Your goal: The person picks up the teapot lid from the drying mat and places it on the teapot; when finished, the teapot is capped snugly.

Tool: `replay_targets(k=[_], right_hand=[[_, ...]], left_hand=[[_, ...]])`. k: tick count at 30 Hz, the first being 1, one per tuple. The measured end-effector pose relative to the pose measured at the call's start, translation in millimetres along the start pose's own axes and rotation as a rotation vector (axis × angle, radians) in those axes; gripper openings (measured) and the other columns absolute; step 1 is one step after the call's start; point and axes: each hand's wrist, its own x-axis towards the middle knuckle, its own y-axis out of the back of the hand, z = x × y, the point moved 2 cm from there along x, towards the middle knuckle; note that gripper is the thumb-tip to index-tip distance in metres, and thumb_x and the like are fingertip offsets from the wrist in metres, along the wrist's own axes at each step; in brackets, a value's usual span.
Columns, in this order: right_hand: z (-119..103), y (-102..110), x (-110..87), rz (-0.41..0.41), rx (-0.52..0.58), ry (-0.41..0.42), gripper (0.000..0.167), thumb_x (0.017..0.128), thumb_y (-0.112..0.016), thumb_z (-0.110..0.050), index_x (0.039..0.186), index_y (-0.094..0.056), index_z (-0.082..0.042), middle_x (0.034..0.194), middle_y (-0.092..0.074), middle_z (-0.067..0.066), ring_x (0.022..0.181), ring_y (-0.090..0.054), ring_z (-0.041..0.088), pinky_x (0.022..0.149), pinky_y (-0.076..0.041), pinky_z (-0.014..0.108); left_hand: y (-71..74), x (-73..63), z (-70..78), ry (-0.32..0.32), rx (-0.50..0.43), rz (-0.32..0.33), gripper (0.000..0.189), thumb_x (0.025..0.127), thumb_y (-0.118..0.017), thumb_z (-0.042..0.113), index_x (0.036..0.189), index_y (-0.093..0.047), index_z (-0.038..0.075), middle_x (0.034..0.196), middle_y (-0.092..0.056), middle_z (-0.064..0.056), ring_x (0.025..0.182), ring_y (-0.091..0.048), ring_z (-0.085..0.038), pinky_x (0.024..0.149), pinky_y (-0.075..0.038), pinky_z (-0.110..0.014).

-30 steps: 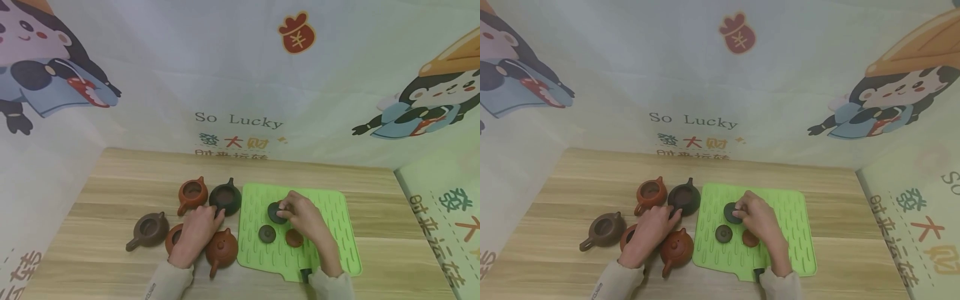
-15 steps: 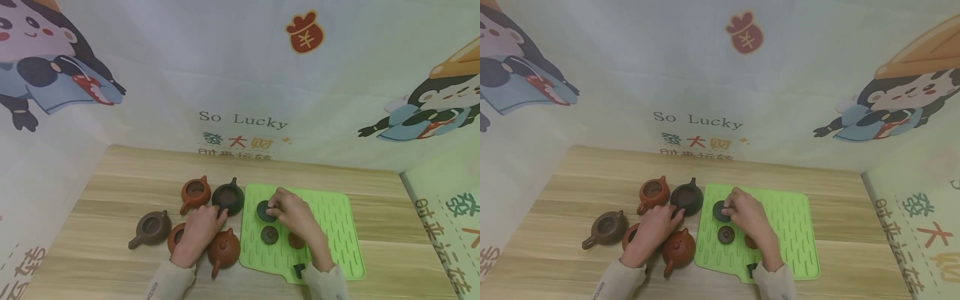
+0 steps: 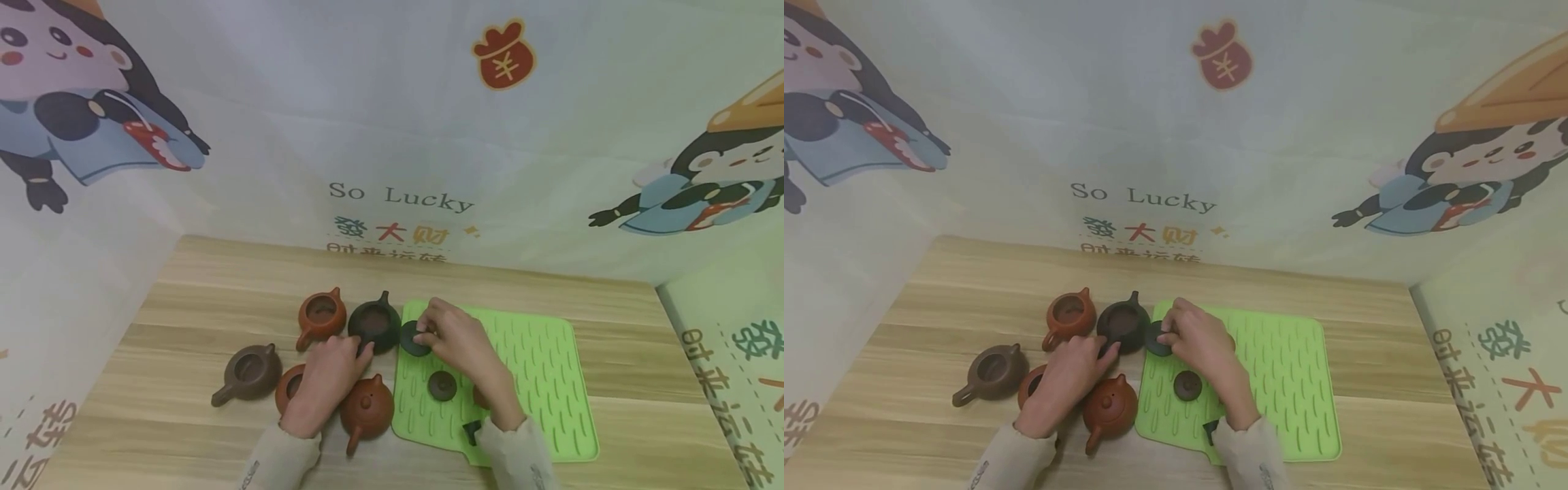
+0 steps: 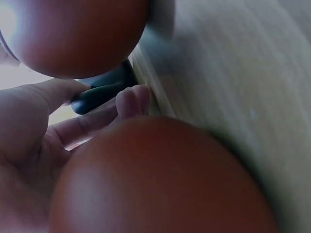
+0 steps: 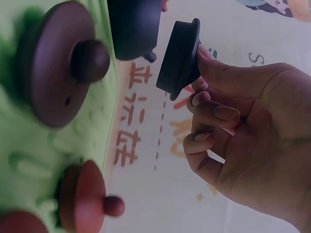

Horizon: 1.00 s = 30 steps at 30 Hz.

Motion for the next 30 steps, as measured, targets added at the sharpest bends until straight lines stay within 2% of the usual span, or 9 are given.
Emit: replay_targets(k=[8,20,30], right_hand=[[-13,-4,15.3,-0.02,-0.017,0.031,0.014,0.095,-0.088,-0.014,0.093,-0.076,-0.006,0.087,-0.059,-0.003,0.075,-0.055,0.012,0.068,-0.05,0.031],[-32,-4,35.7,-0.033,-0.066,0.081,0.015,0.097,-0.086,-0.019,0.095,-0.075,-0.01,0.092,-0.061,-0.002,0.079,-0.059,0.014,0.071,-0.053,0.036],[-38,-11,52.9,-0.053,-0.072,0.075,0.015,0.098,-0.086,-0.019,0.096,-0.077,-0.008,0.094,-0.064,0.0,0.083,-0.065,0.018,0.075,-0.057,0.041]], left_hand=[[-1.9,1.0,-0.9,-0.006,-0.002,-0.011,0.037,0.105,-0.074,0.033,0.075,-0.07,0.013,0.056,-0.052,0.005,0.046,-0.047,-0.01,0.044,-0.034,-0.029],[-1.5,1.6,-1.8,0.001,0.005,-0.019,0.038,0.106,-0.073,0.035,0.075,-0.069,0.013,0.057,-0.053,0.004,0.046,-0.048,-0.012,0.044,-0.035,-0.03],[-5.1,3.1,-3.6,-0.008,0.005,-0.034,0.039,0.106,-0.072,0.034,0.073,-0.066,0.013,0.057,-0.051,0.005,0.046,-0.047,-0.012,0.043,-0.033,-0.029]])
